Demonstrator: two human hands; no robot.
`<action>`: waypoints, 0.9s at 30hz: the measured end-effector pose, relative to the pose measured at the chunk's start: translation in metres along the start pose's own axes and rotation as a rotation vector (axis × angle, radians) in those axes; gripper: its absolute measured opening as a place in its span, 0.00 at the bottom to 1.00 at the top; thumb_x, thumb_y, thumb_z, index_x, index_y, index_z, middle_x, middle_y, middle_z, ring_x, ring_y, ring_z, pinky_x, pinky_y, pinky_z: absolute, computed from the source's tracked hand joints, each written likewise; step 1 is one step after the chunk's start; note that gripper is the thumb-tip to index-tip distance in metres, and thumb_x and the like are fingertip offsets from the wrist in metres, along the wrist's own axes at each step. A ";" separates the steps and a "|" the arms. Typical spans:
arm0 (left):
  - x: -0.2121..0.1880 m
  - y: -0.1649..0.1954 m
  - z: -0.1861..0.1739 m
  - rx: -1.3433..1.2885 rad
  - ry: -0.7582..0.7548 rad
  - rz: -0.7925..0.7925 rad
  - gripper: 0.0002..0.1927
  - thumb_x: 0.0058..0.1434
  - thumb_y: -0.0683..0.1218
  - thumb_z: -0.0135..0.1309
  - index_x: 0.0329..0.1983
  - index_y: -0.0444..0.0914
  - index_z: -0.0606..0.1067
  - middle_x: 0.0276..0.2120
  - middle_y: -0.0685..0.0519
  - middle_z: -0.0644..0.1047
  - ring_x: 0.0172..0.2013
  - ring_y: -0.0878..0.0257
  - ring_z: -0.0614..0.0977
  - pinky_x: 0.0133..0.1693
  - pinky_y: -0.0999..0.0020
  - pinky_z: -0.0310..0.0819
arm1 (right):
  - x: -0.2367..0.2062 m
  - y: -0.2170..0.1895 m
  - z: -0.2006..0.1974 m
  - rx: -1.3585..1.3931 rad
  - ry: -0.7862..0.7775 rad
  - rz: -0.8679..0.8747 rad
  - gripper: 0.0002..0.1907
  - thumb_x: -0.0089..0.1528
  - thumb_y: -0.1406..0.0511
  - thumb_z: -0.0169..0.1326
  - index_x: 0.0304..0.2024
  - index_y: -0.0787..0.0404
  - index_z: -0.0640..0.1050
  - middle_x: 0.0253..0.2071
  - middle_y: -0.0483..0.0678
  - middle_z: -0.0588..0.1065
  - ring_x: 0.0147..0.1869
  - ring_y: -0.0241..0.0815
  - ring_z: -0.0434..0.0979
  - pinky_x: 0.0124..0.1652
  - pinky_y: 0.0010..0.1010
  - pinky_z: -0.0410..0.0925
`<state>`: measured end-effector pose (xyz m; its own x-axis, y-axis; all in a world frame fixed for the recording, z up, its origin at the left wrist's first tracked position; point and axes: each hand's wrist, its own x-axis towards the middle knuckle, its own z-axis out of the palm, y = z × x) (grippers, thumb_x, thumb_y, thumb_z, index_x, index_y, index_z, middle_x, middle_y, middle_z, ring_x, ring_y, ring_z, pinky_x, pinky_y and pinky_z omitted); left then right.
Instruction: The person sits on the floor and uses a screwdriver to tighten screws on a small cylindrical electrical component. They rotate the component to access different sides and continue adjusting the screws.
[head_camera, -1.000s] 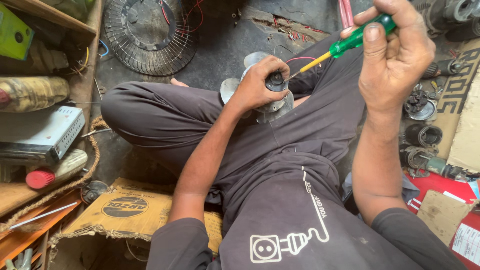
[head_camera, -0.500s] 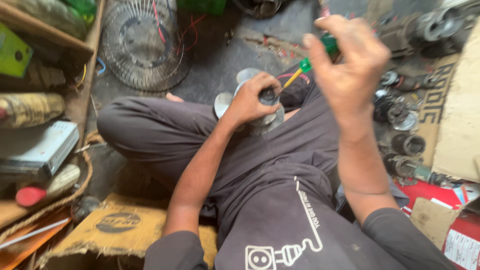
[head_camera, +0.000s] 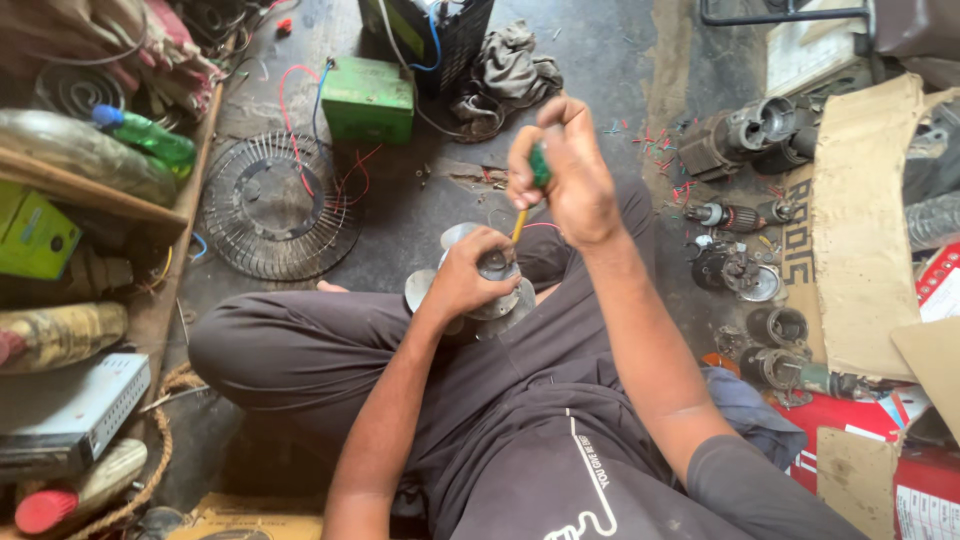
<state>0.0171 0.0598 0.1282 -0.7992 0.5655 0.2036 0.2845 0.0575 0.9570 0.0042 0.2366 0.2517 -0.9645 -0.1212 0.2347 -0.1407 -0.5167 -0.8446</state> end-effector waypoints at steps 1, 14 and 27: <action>0.001 0.000 0.000 -0.006 0.006 0.012 0.17 0.47 0.43 0.68 0.38 0.36 0.76 0.35 0.52 0.77 0.39 0.59 0.81 0.47 0.66 0.75 | 0.000 0.001 0.000 0.005 0.010 -0.006 0.07 0.78 0.62 0.42 0.54 0.56 0.62 0.38 0.52 0.72 0.35 0.39 0.70 0.40 0.34 0.69; 0.008 0.001 0.007 0.014 0.003 0.053 0.17 0.50 0.45 0.68 0.40 0.36 0.75 0.36 0.51 0.77 0.40 0.58 0.80 0.46 0.66 0.74 | -0.001 0.009 0.004 0.060 0.097 -0.050 0.14 0.75 0.55 0.37 0.51 0.57 0.66 0.30 0.52 0.69 0.29 0.36 0.64 0.34 0.29 0.64; 0.010 -0.010 0.008 -0.056 -0.023 0.038 0.12 0.52 0.40 0.54 0.41 0.32 0.76 0.39 0.48 0.78 0.43 0.56 0.81 0.50 0.64 0.74 | 0.000 0.008 -0.003 -0.007 0.067 -0.034 0.14 0.75 0.56 0.41 0.49 0.59 0.65 0.31 0.50 0.69 0.28 0.35 0.64 0.34 0.30 0.65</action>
<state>0.0105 0.0710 0.1192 -0.7759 0.5852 0.2357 0.2835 -0.0102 0.9589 0.0025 0.2354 0.2438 -0.9717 -0.0467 0.2315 -0.1754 -0.5136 -0.8399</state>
